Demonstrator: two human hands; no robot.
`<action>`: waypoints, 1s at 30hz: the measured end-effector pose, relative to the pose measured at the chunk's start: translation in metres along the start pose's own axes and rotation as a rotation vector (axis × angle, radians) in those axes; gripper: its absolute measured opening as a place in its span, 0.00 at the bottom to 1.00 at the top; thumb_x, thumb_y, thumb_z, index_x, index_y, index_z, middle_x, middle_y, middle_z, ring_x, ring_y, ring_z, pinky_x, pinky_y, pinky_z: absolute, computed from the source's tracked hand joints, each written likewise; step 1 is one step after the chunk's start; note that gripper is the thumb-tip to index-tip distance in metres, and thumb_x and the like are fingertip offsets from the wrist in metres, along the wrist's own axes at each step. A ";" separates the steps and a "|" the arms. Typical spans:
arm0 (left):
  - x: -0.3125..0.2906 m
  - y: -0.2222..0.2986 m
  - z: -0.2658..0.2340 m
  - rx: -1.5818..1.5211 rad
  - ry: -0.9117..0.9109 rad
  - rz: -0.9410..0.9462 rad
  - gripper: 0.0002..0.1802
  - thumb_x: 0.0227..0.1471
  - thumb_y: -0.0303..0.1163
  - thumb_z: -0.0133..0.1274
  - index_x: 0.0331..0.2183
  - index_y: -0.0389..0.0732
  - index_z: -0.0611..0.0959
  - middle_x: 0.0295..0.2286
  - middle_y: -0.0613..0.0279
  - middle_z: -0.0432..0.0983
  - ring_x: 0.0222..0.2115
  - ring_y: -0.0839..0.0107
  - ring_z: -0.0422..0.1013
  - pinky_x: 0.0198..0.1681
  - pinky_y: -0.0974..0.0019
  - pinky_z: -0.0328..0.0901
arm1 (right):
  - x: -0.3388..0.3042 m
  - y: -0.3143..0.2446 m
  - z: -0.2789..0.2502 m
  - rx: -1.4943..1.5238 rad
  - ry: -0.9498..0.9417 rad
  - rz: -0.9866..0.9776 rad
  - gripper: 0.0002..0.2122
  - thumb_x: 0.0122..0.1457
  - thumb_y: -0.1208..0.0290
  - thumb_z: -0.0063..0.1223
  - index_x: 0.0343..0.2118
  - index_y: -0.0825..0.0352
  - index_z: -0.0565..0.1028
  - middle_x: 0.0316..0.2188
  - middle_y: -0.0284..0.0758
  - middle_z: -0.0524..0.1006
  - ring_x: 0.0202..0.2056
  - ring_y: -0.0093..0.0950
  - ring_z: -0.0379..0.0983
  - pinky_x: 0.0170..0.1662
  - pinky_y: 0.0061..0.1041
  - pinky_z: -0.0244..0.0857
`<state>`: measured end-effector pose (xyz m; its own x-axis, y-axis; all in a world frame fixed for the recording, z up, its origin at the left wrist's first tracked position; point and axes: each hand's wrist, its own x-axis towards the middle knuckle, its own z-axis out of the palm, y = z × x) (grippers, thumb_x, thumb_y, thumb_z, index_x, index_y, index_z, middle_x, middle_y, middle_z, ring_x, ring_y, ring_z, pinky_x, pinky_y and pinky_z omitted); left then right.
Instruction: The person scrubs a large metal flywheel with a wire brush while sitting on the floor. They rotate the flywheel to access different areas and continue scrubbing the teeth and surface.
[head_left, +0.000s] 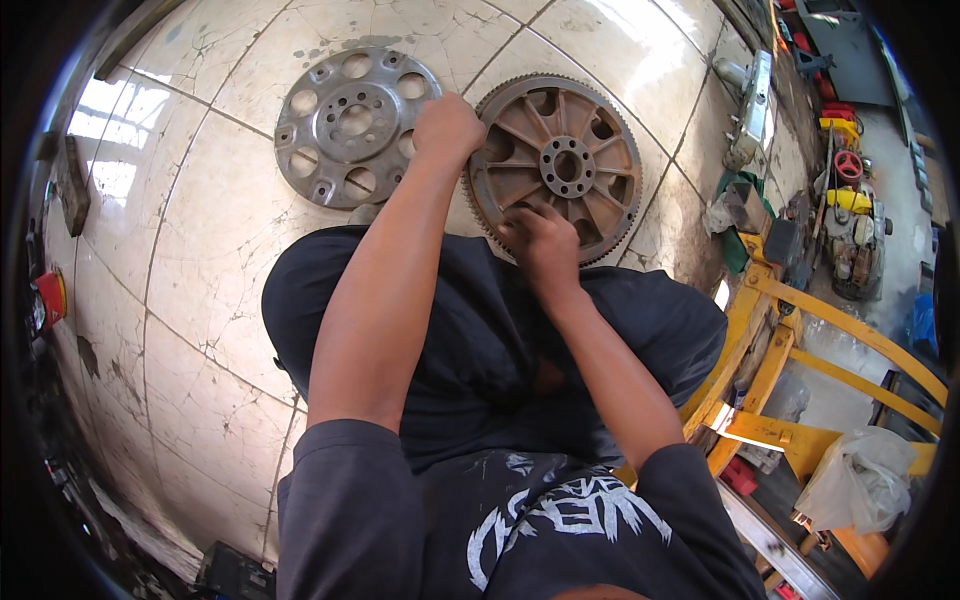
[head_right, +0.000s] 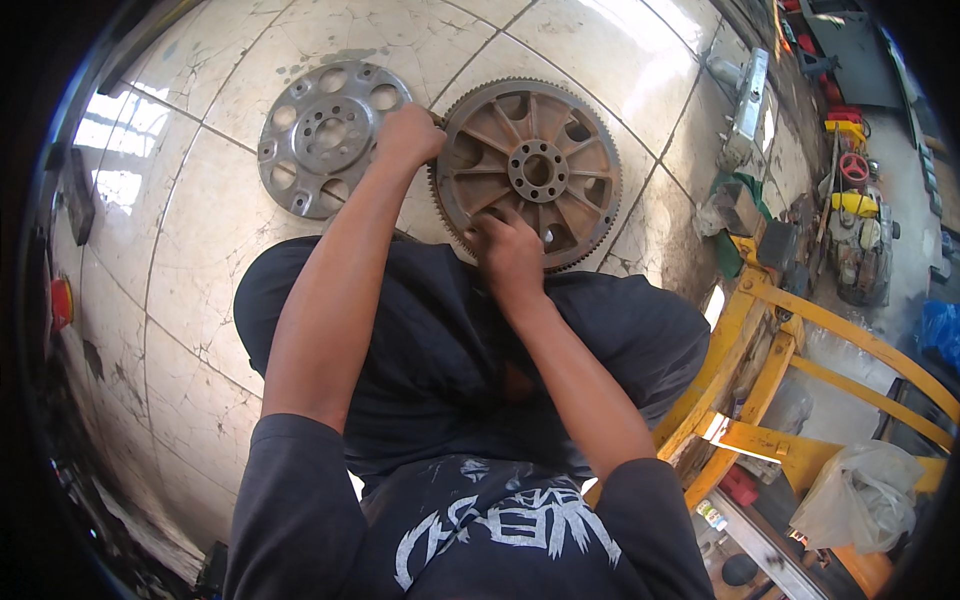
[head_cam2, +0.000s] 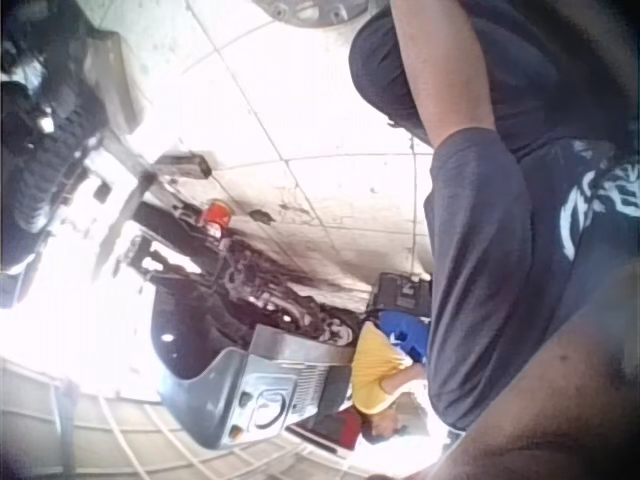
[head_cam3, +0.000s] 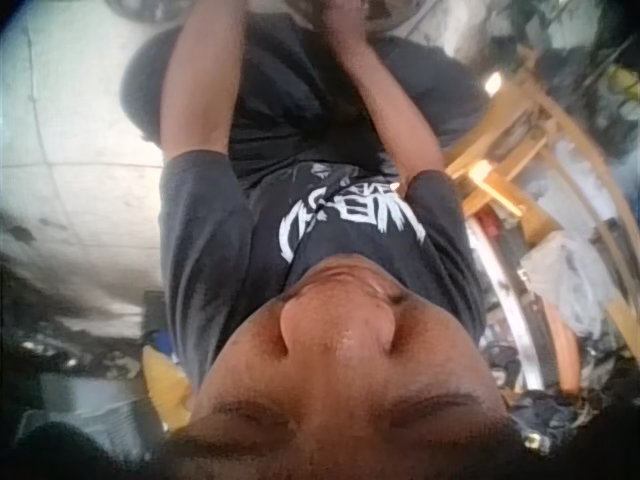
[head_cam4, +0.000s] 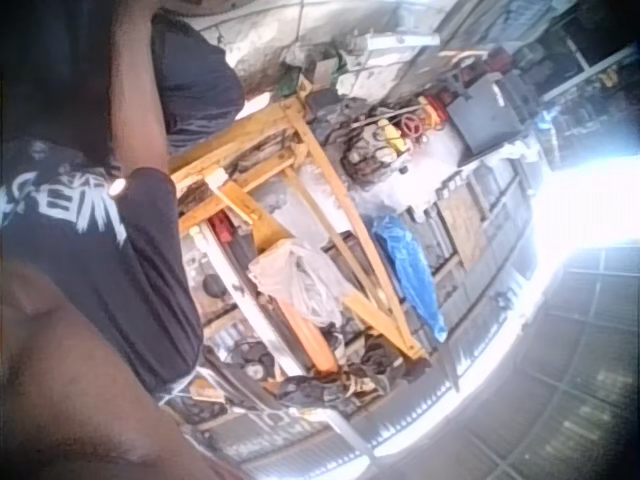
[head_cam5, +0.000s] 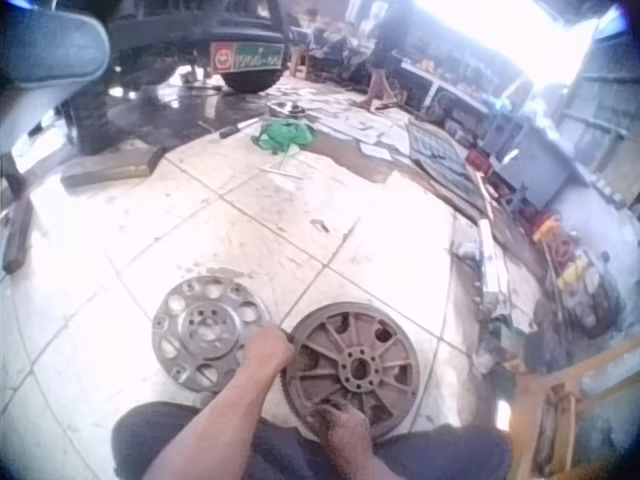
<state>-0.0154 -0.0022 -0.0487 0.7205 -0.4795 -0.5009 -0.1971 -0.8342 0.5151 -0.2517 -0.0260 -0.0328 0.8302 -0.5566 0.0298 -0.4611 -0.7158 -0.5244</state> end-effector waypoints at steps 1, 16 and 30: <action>-0.001 0.004 -0.002 0.000 -0.003 0.000 0.19 0.51 0.30 0.60 0.46 0.34 0.88 0.50 0.38 0.81 0.53 0.44 0.78 0.55 0.50 0.74 | 0.010 -0.002 0.010 0.017 0.034 -0.027 0.07 0.54 0.70 0.68 0.36 0.61 0.86 0.31 0.42 0.78 0.36 0.47 0.79 0.40 0.45 0.73; 0.001 0.006 -0.004 0.037 -0.023 0.031 0.20 0.50 0.30 0.60 0.45 0.33 0.87 0.47 0.38 0.82 0.51 0.45 0.79 0.54 0.51 0.74 | 0.013 -0.007 0.006 0.061 0.041 0.015 0.07 0.53 0.71 0.69 0.35 0.62 0.86 0.31 0.42 0.79 0.35 0.46 0.80 0.39 0.44 0.73; -0.005 0.007 -0.007 0.059 -0.007 0.074 0.17 0.51 0.30 0.60 0.42 0.33 0.88 0.45 0.37 0.83 0.49 0.43 0.79 0.52 0.50 0.75 | 0.012 -0.009 0.011 0.060 0.058 0.008 0.08 0.53 0.72 0.70 0.36 0.64 0.85 0.32 0.41 0.81 0.34 0.44 0.80 0.38 0.42 0.72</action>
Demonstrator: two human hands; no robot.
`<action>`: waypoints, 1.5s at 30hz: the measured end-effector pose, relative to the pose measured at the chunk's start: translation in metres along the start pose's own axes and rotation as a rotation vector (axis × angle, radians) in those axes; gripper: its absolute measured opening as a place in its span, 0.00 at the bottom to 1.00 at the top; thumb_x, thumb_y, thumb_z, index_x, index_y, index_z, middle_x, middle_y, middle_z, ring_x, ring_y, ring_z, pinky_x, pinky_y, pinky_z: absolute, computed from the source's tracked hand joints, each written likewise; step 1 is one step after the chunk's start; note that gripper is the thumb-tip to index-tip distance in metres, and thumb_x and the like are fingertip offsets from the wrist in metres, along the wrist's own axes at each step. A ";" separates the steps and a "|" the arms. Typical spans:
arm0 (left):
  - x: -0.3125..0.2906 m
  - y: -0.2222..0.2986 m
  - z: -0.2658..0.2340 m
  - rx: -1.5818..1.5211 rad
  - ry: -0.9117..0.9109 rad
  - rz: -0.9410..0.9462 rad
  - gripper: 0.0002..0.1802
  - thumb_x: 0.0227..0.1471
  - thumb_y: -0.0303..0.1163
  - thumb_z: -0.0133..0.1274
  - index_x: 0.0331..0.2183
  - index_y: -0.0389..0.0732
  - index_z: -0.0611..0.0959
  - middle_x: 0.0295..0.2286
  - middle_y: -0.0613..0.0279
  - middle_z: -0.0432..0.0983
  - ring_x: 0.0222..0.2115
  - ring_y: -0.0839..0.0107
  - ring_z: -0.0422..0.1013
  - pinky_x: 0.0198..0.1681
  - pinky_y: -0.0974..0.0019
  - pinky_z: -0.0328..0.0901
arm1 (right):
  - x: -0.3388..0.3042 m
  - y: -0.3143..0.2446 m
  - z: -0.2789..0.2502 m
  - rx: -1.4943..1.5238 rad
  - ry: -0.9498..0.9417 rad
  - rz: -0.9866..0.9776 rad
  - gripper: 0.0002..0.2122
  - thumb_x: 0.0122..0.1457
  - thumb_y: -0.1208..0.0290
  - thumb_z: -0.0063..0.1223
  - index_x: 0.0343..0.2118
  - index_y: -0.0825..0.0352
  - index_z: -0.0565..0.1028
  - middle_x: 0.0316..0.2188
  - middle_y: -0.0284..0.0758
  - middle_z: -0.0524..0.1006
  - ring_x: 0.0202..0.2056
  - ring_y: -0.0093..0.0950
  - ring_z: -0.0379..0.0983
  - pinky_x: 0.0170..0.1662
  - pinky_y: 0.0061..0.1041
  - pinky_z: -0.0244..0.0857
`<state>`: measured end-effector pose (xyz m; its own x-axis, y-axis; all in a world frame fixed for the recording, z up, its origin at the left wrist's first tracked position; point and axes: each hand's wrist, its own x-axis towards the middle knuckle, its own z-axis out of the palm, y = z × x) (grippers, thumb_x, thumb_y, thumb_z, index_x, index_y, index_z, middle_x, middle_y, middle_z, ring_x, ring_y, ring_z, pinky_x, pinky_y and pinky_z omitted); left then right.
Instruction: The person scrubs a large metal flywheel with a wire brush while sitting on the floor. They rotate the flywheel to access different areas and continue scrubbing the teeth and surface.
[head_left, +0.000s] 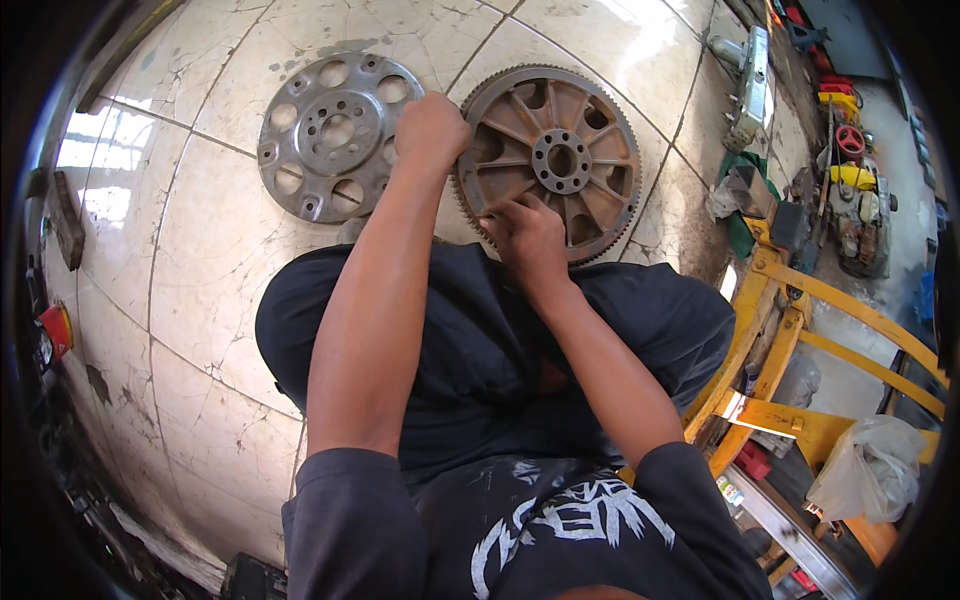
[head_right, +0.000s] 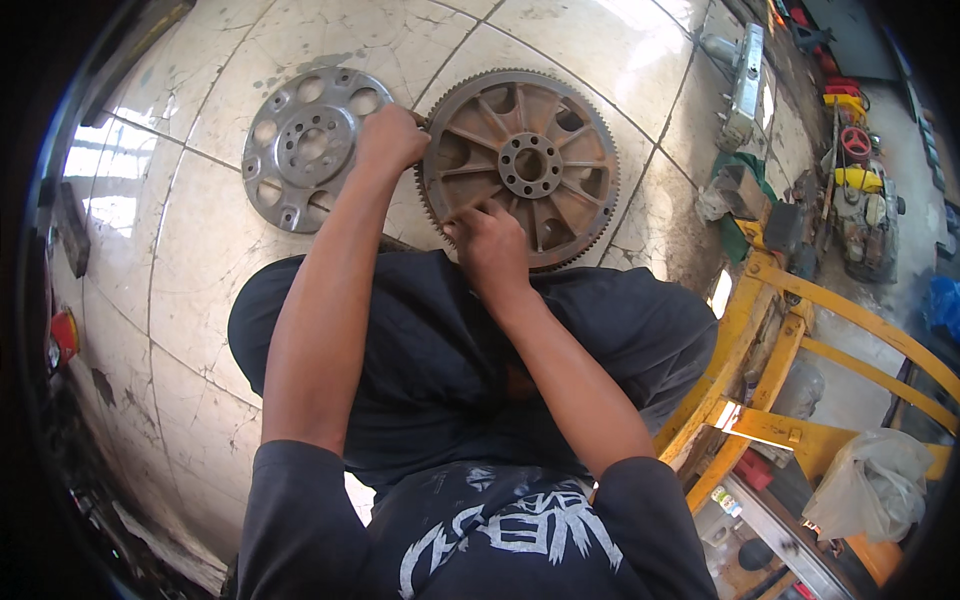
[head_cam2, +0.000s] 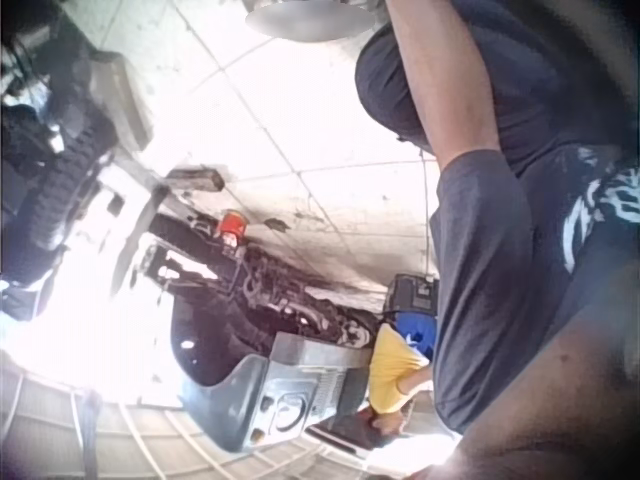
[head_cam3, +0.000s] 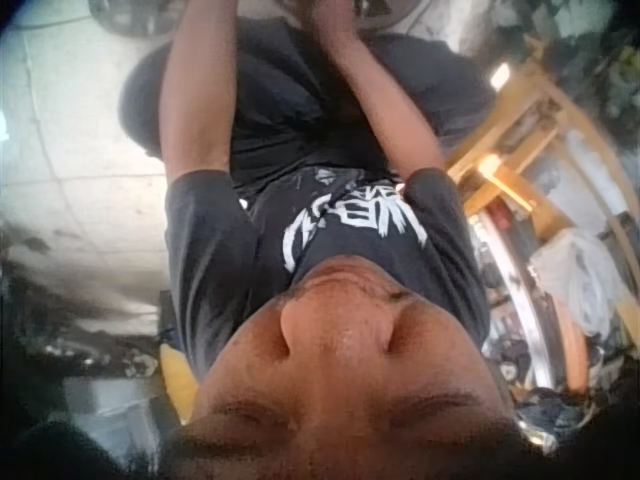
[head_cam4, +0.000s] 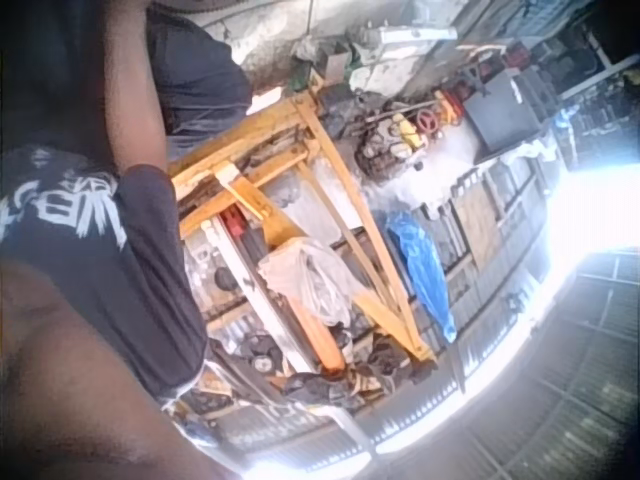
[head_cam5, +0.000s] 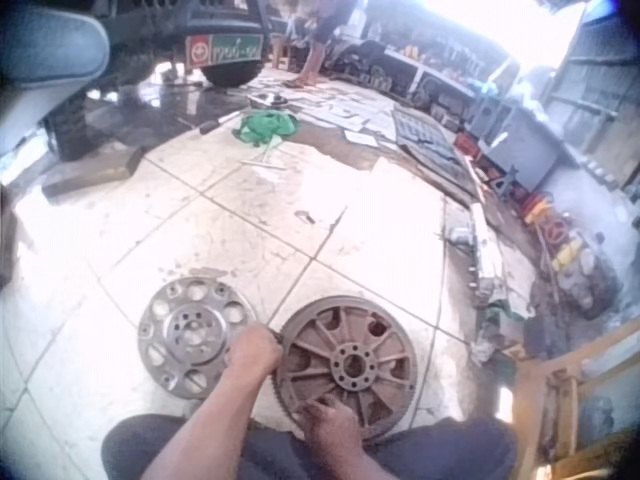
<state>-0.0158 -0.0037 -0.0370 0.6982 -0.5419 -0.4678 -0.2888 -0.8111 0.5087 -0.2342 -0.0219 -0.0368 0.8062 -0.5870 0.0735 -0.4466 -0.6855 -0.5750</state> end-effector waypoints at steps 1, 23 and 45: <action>0.002 -0.002 0.000 0.013 -0.013 0.019 0.17 0.51 0.30 0.60 0.42 0.33 0.88 0.45 0.36 0.83 0.49 0.43 0.79 0.52 0.50 0.75 | -0.002 -0.001 0.001 -0.004 0.007 0.011 0.07 0.53 0.71 0.70 0.35 0.64 0.85 0.32 0.42 0.81 0.34 0.45 0.80 0.38 0.43 0.73; 0.000 -0.003 0.003 -0.005 0.035 0.008 0.17 0.51 0.30 0.60 0.43 0.33 0.88 0.45 0.37 0.83 0.49 0.43 0.79 0.52 0.50 0.75 | -0.008 0.004 -0.005 -0.028 0.056 0.070 0.08 0.52 0.71 0.72 0.35 0.63 0.86 0.29 0.44 0.80 0.31 0.47 0.79 0.38 0.44 0.72; 0.010 -0.013 0.011 0.006 0.053 0.004 0.17 0.49 0.33 0.62 0.41 0.38 0.90 0.44 0.40 0.84 0.48 0.45 0.80 0.52 0.51 0.74 | -0.031 0.017 -0.031 -0.013 -0.044 0.130 0.10 0.50 0.70 0.73 0.34 0.66 0.86 0.29 0.43 0.82 0.32 0.45 0.81 0.38 0.40 0.73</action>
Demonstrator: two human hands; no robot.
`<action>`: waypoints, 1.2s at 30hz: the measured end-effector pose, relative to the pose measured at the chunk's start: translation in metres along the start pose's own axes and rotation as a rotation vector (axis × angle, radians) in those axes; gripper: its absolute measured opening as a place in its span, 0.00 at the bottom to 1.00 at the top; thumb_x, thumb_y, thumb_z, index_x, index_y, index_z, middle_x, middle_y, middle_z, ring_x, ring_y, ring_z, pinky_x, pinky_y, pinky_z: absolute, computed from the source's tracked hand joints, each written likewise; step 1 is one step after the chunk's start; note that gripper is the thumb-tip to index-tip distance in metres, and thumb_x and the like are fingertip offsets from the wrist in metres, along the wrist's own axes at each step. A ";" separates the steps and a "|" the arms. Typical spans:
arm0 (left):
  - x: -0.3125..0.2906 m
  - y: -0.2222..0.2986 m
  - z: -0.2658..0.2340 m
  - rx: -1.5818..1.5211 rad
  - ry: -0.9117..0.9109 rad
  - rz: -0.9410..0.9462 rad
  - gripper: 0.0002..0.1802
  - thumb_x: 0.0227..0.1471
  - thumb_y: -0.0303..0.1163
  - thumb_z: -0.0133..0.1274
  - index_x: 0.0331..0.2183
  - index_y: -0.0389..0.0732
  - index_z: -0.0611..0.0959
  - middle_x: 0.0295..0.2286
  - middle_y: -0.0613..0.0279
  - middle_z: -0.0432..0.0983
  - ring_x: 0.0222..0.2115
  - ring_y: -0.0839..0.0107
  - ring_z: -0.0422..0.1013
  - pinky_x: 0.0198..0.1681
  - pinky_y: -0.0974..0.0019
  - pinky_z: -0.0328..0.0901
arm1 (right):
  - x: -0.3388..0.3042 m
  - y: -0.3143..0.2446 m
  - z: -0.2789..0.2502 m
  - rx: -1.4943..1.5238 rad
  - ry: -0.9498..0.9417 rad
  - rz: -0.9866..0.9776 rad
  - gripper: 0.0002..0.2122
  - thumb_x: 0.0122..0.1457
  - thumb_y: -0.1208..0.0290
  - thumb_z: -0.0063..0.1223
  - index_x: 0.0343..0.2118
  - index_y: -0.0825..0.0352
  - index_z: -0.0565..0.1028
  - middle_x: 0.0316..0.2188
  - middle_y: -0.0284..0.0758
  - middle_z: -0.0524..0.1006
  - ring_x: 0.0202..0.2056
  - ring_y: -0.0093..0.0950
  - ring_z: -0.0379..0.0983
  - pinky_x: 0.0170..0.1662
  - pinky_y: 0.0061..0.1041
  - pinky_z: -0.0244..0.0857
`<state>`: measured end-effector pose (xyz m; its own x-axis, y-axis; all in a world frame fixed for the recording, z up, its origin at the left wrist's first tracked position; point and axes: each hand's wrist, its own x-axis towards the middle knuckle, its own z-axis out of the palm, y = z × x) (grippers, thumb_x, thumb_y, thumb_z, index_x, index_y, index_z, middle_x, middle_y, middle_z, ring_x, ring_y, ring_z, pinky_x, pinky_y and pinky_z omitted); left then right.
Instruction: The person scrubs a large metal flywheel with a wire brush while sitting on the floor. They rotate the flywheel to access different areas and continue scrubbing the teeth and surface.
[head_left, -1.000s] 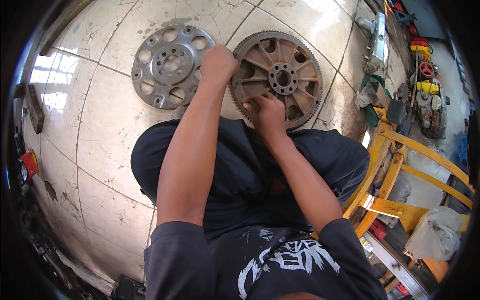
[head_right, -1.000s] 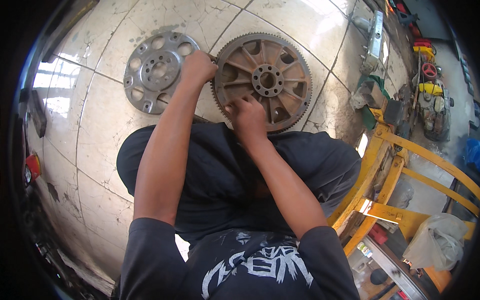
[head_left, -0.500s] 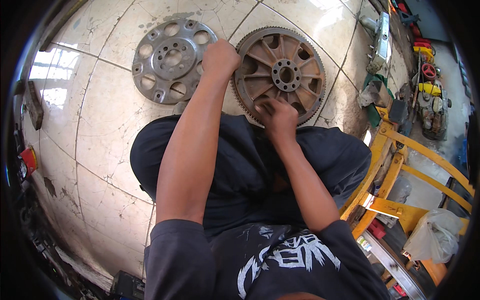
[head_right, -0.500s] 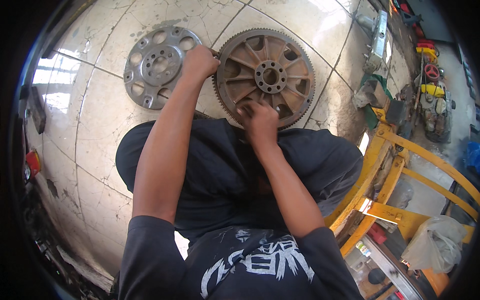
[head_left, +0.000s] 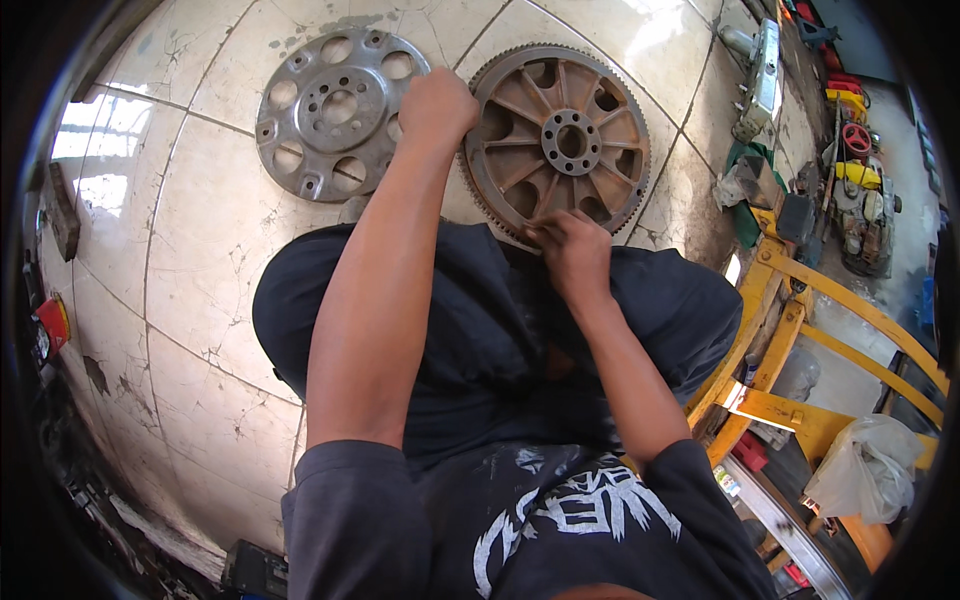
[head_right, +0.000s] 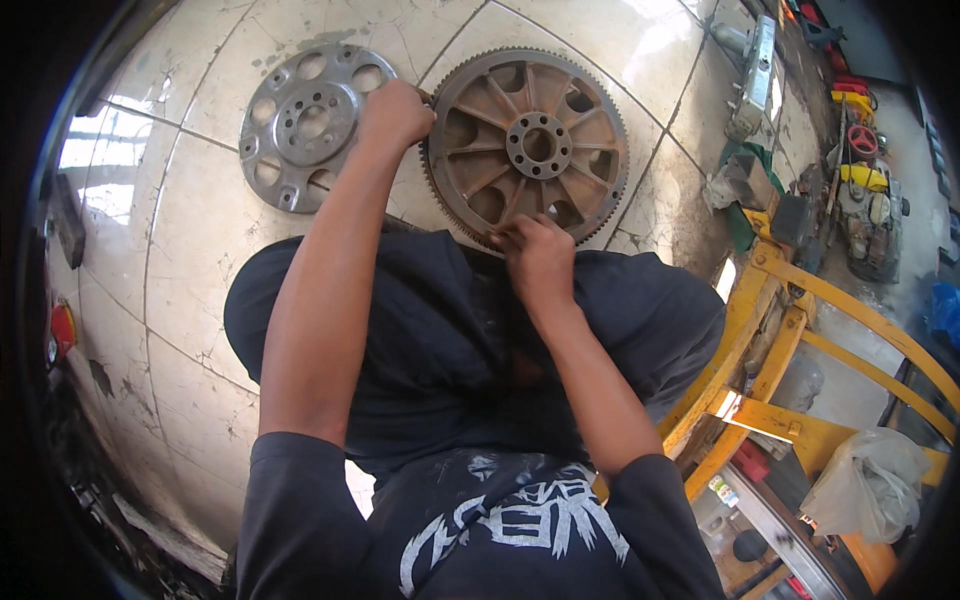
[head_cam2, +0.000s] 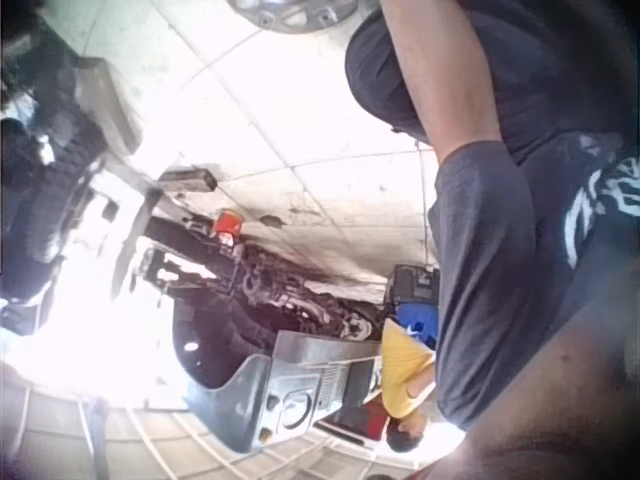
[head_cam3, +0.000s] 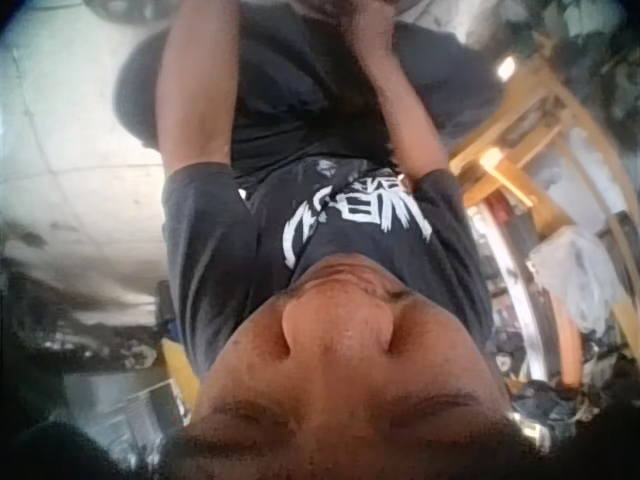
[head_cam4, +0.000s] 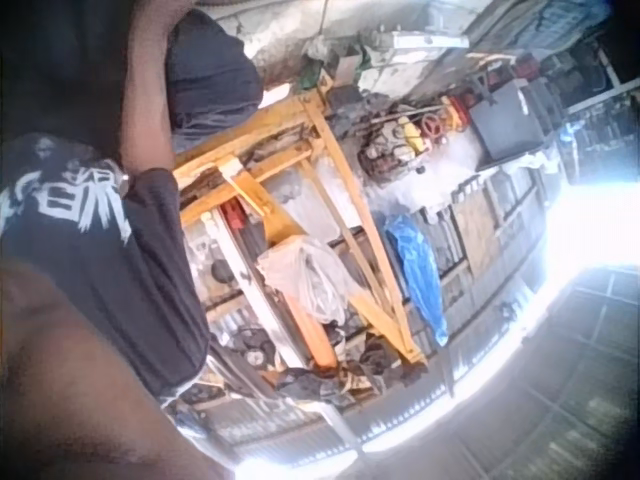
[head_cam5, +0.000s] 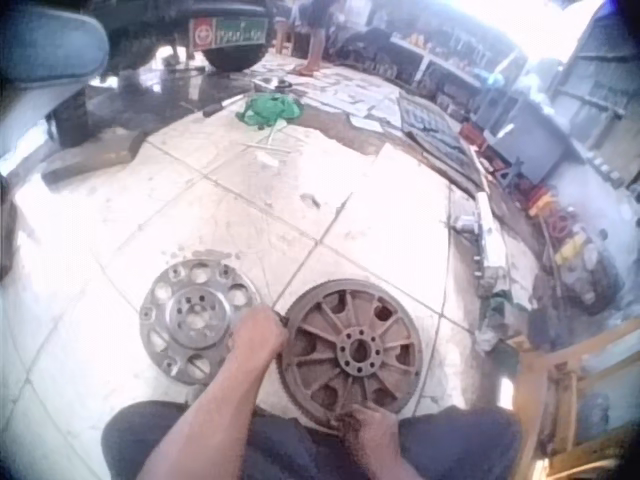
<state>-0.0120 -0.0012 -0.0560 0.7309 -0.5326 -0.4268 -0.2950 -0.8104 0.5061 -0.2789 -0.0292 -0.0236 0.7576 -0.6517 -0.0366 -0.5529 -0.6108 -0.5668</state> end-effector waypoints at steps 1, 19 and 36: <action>-0.001 0.000 0.001 0.015 0.017 0.009 0.17 0.48 0.34 0.62 0.40 0.39 0.91 0.43 0.41 0.84 0.48 0.45 0.80 0.53 0.51 0.74 | -0.007 0.006 -0.003 -0.012 -0.006 0.032 0.10 0.50 0.69 0.73 0.34 0.65 0.85 0.29 0.43 0.82 0.33 0.45 0.81 0.37 0.40 0.73; 0.006 0.002 0.000 0.009 -0.042 0.018 0.19 0.51 0.33 0.60 0.44 0.35 0.88 0.48 0.38 0.82 0.52 0.46 0.79 0.54 0.51 0.74 | 0.028 -0.008 0.016 0.005 -0.014 -0.113 0.10 0.49 0.68 0.73 0.33 0.65 0.86 0.30 0.43 0.81 0.32 0.44 0.81 0.38 0.41 0.73; 0.001 0.006 -0.006 0.029 -0.053 0.001 0.19 0.50 0.32 0.61 0.44 0.34 0.89 0.46 0.38 0.83 0.51 0.47 0.79 0.53 0.53 0.75 | 0.028 -0.013 0.027 0.004 -0.003 -0.167 0.07 0.51 0.74 0.68 0.34 0.63 0.87 0.28 0.45 0.80 0.34 0.47 0.80 0.40 0.44 0.74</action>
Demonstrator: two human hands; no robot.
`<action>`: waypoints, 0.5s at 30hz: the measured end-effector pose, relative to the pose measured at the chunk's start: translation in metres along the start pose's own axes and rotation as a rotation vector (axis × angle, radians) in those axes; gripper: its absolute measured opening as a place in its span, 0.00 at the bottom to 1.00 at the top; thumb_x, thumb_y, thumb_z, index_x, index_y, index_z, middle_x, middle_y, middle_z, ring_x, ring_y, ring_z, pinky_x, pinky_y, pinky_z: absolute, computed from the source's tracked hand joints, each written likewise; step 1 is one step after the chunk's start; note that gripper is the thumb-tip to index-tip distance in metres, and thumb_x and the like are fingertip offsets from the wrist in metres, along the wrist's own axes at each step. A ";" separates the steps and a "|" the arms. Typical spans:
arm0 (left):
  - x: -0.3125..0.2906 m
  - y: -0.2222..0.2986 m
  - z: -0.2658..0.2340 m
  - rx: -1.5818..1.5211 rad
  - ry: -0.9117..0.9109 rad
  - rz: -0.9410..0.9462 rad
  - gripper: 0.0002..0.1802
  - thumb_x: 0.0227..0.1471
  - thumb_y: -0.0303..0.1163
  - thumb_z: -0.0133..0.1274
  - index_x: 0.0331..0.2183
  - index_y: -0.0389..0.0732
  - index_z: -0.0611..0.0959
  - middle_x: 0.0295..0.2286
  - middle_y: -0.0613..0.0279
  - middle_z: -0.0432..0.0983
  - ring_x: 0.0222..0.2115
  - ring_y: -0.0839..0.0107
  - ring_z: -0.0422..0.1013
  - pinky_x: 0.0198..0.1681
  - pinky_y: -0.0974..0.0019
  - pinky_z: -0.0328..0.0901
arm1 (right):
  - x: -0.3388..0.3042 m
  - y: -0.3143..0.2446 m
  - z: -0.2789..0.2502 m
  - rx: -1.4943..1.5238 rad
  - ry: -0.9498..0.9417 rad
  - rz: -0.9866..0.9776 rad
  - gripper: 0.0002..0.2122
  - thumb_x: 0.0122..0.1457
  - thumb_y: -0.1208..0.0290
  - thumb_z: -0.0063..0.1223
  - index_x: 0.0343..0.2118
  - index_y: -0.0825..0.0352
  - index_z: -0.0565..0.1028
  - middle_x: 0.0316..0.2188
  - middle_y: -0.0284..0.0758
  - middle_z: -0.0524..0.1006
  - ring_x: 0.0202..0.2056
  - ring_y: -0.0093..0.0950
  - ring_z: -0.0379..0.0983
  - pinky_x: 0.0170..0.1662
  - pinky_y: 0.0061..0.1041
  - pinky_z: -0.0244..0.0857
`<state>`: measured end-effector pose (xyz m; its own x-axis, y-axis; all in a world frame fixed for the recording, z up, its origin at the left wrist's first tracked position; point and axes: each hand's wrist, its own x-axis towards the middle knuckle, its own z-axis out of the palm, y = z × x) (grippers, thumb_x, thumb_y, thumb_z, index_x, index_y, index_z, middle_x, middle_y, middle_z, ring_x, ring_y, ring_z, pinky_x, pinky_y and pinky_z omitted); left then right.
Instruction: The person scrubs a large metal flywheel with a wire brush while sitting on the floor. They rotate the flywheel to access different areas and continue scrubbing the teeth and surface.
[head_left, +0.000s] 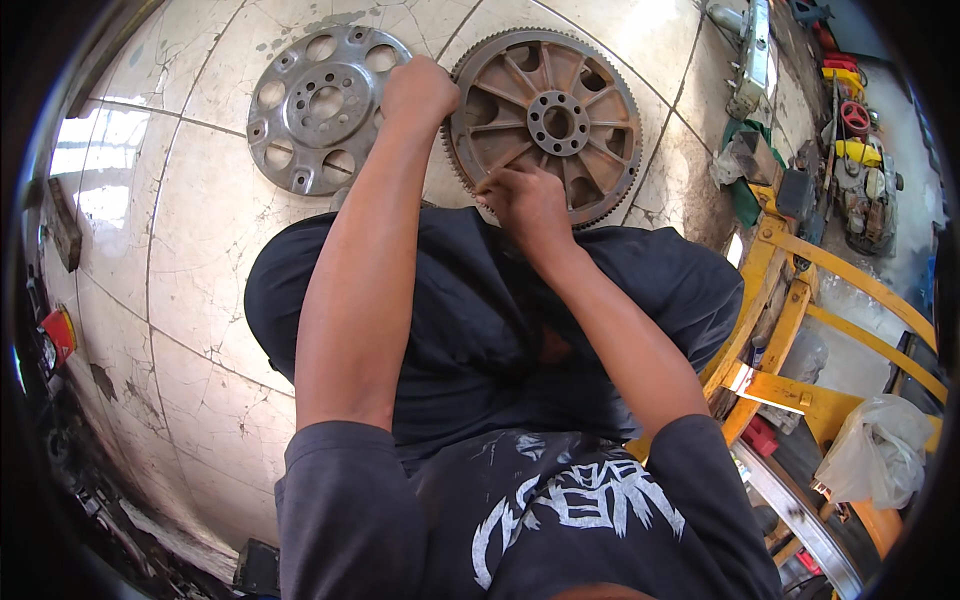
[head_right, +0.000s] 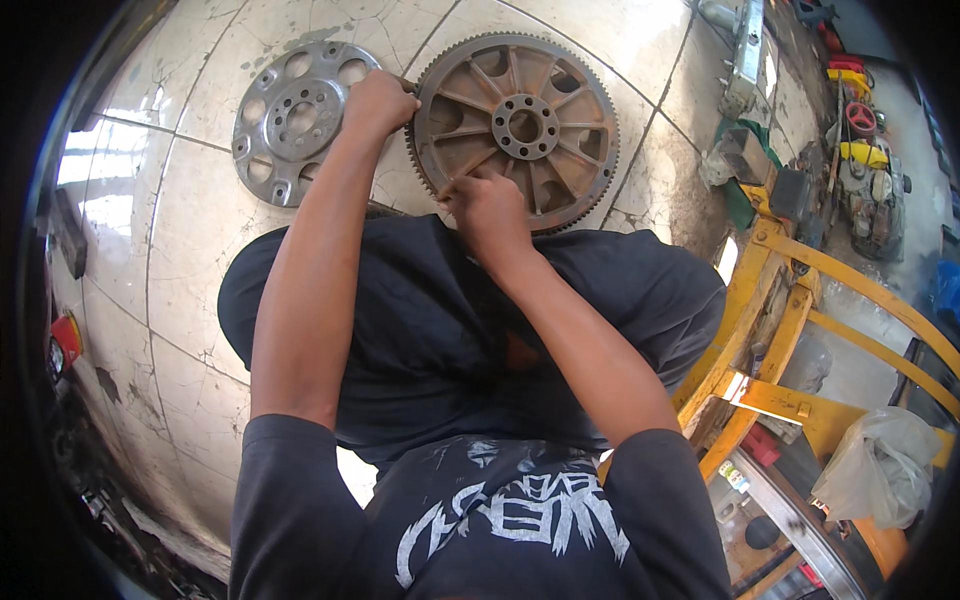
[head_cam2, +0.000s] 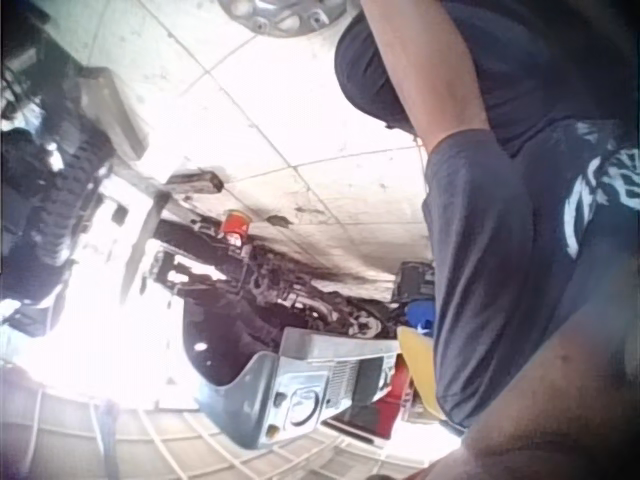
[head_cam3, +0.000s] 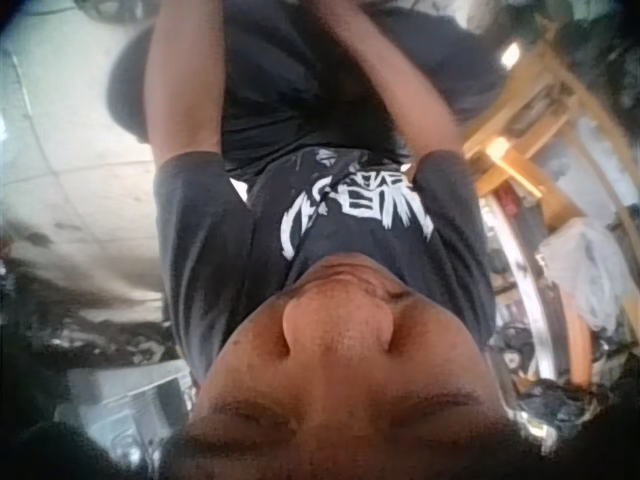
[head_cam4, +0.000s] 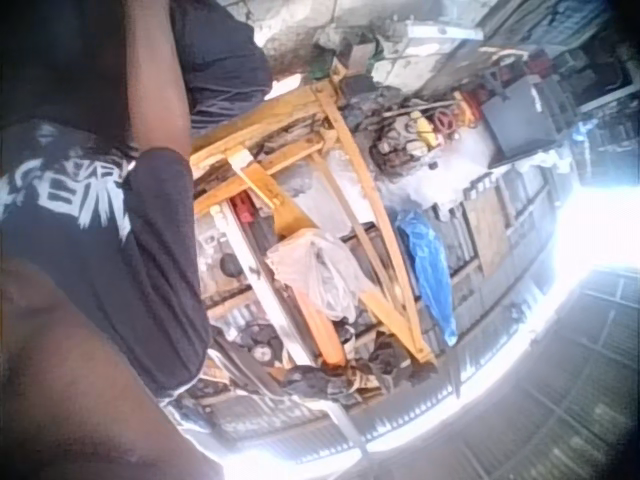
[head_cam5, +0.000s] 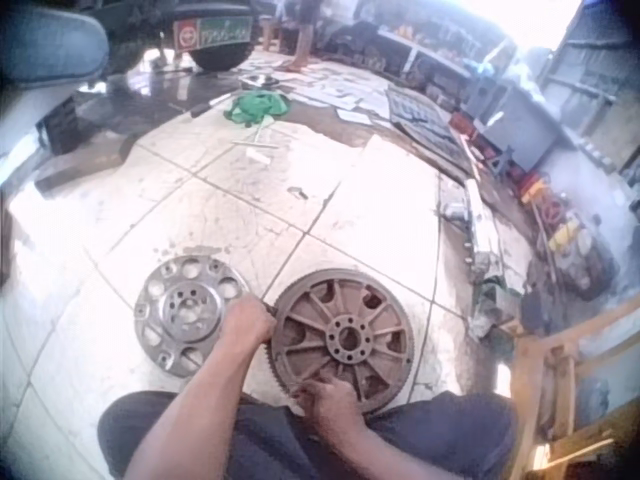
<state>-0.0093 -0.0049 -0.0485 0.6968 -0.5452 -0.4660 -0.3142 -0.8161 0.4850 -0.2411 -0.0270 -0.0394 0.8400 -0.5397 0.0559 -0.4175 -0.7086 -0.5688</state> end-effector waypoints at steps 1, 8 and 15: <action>0.001 -0.004 0.000 -0.014 -0.001 -0.009 0.19 0.50 0.32 0.61 0.44 0.34 0.89 0.46 0.38 0.83 0.51 0.47 0.79 0.53 0.53 0.75 | -0.006 0.003 -0.004 -0.013 -0.039 0.020 0.07 0.50 0.74 0.69 0.34 0.64 0.86 0.29 0.45 0.80 0.34 0.46 0.80 0.39 0.43 0.73; 0.004 -0.001 0.003 0.000 -0.004 -0.013 0.19 0.49 0.31 0.61 0.44 0.34 0.88 0.47 0.39 0.83 0.51 0.46 0.79 0.53 0.53 0.75 | -0.032 0.015 -0.029 -0.027 -0.133 0.139 0.09 0.49 0.75 0.70 0.35 0.66 0.85 0.32 0.44 0.82 0.35 0.44 0.81 0.39 0.40 0.73; 0.003 -0.003 0.002 0.002 0.006 -0.011 0.19 0.50 0.31 0.60 0.44 0.35 0.88 0.48 0.39 0.82 0.51 0.46 0.79 0.54 0.52 0.74 | -0.020 0.009 -0.065 -0.069 -0.085 0.096 0.09 0.52 0.74 0.71 0.36 0.66 0.85 0.33 0.43 0.82 0.37 0.45 0.81 0.41 0.40 0.73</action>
<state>-0.0077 -0.0047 -0.0523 0.7037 -0.5355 -0.4670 -0.3080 -0.8222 0.4787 -0.2836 -0.0519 0.0077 0.8201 -0.5682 -0.0677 -0.5177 -0.6865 -0.5106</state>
